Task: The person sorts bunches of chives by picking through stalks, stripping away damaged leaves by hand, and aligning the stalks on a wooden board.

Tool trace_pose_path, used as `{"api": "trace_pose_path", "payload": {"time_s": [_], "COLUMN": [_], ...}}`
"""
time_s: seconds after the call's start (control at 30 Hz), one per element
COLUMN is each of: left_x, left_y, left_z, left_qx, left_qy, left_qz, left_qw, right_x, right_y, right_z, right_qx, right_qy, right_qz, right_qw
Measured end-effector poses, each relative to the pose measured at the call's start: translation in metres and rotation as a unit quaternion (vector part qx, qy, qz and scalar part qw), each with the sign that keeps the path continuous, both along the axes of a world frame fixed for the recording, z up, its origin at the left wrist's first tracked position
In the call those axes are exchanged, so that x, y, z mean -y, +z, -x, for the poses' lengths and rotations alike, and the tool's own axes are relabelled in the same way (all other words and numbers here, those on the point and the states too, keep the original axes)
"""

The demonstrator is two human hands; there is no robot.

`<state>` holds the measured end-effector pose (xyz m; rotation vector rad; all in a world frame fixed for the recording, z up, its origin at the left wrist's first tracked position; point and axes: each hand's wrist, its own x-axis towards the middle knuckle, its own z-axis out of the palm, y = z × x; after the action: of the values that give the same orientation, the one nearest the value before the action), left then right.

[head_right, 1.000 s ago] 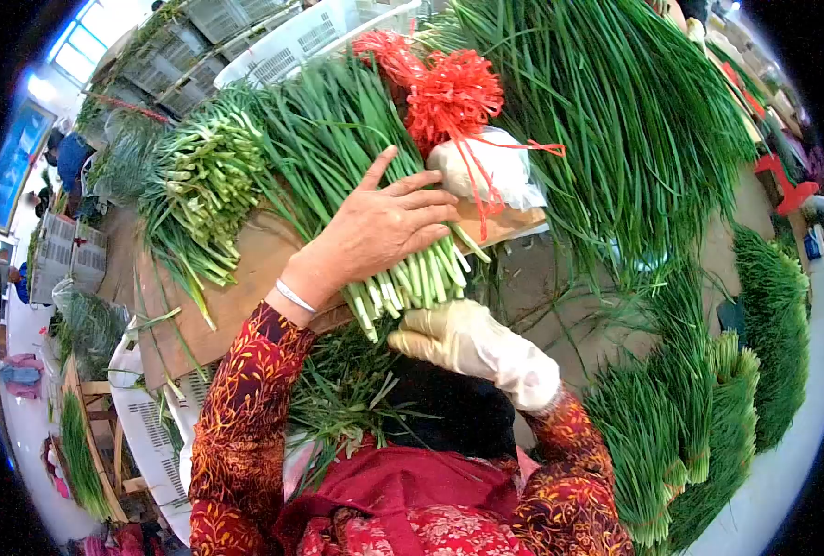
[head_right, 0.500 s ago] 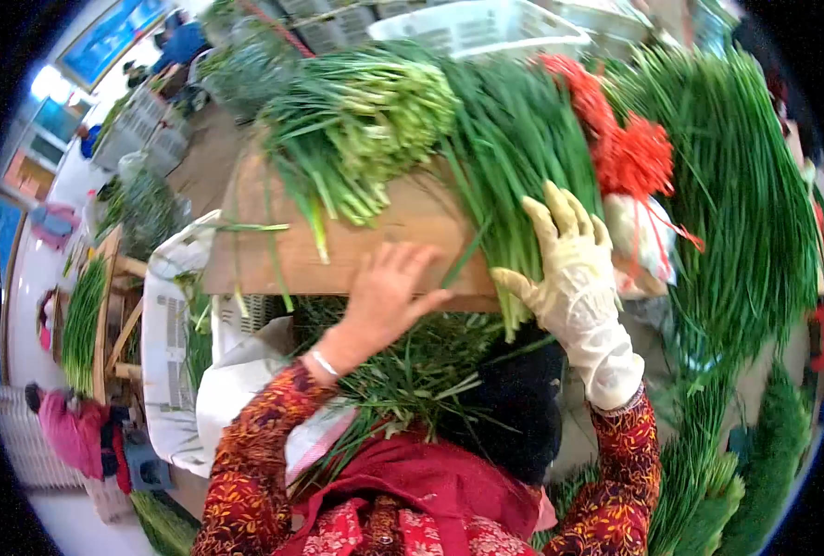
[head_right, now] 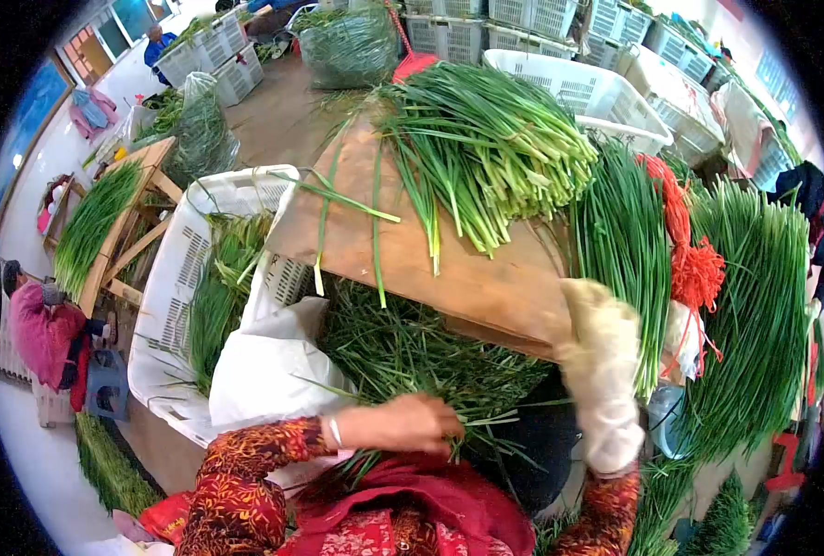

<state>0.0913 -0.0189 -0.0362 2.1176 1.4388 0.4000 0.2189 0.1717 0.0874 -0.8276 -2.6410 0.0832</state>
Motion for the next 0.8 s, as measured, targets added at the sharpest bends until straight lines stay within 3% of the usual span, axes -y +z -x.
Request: {"api": "trace_pose_path", "payload": {"time_s": [0.03,0.1,0.17,0.23,0.3,0.33,0.4,0.43,0.5,0.57,0.63,0.67,0.7,0.73,0.77,0.8], "left_x": [-0.005,-0.009,-0.005,-0.002,0.001,0.002,0.003,0.003,0.001,0.006,0.011,-0.002,-0.017,-0.029,-0.037,-0.045], "left_y": [0.013,0.043,0.046,0.052,0.056,0.058,0.058,0.058,0.054,0.062,0.085,0.085,0.085,0.084,0.075,0.057], "left_z": [0.015,0.047,0.074,0.093,0.105,0.109,0.116,0.12,0.126,0.133,0.142,0.148,0.156,0.161,0.167,0.173], "left_qx": [0.035,0.088,0.154,0.173,0.292,0.292,0.413,0.415,0.496,0.499,0.441,0.446,0.282,0.107,0.109,-0.03], "left_qy": [0.053,0.151,0.227,0.279,0.337,0.341,0.401,0.402,0.422,0.419,0.402,0.397,0.393,0.375,0.374,0.365], "left_qz": [-0.007,-0.001,-0.081,-0.064,-0.026,-0.03,-0.016,-0.017,-0.047,-0.126,-0.212,-0.206,-0.286,-0.359,-0.359,-0.339], "left_qw": [0.998,0.985,0.958,0.942,0.894,0.893,0.818,0.816,0.757,0.748,0.774,0.775,0.827,0.848,0.848,0.867], "right_x": [0.01,0.031,0.03,0.019,0.008,0.006,0.0,0.004,0.019,0.035,0.049,0.055,0.062,0.06,0.054,0.048], "right_y": [-0.008,-0.01,-0.025,-0.043,-0.058,-0.061,-0.064,-0.057,-0.032,-0.016,-0.024,-0.022,-0.014,-0.006,-0.005,-0.011], "right_z": [0.019,0.07,0.118,0.171,0.217,0.227,0.239,0.232,0.203,0.166,0.122,0.112,0.107,0.105,0.102,0.11], "right_qx": [-0.038,0.007,-0.031,-0.059,0.021,0.02,0.089,0.007,0.0,0.237,0.364,0.425,0.478,0.42,0.28,0.214], "right_qy": [0.031,0.048,0.112,0.127,0.097,0.102,0.08,0.095,0.071,0.116,0.346,0.342,0.335,0.347,0.329,0.256], "right_qz": [0.097,0.2,0.192,0.129,0.05,0.047,0.091,0.151,0.273,0.27,0.198,0.282,0.361,0.35,0.325,0.272], "right_qw": [0.994,0.979,0.974,0.982,0.994,0.994,0.989,0.984,0.959,0.926,0.842,0.789,0.727,0.762,0.841,0.903]}}
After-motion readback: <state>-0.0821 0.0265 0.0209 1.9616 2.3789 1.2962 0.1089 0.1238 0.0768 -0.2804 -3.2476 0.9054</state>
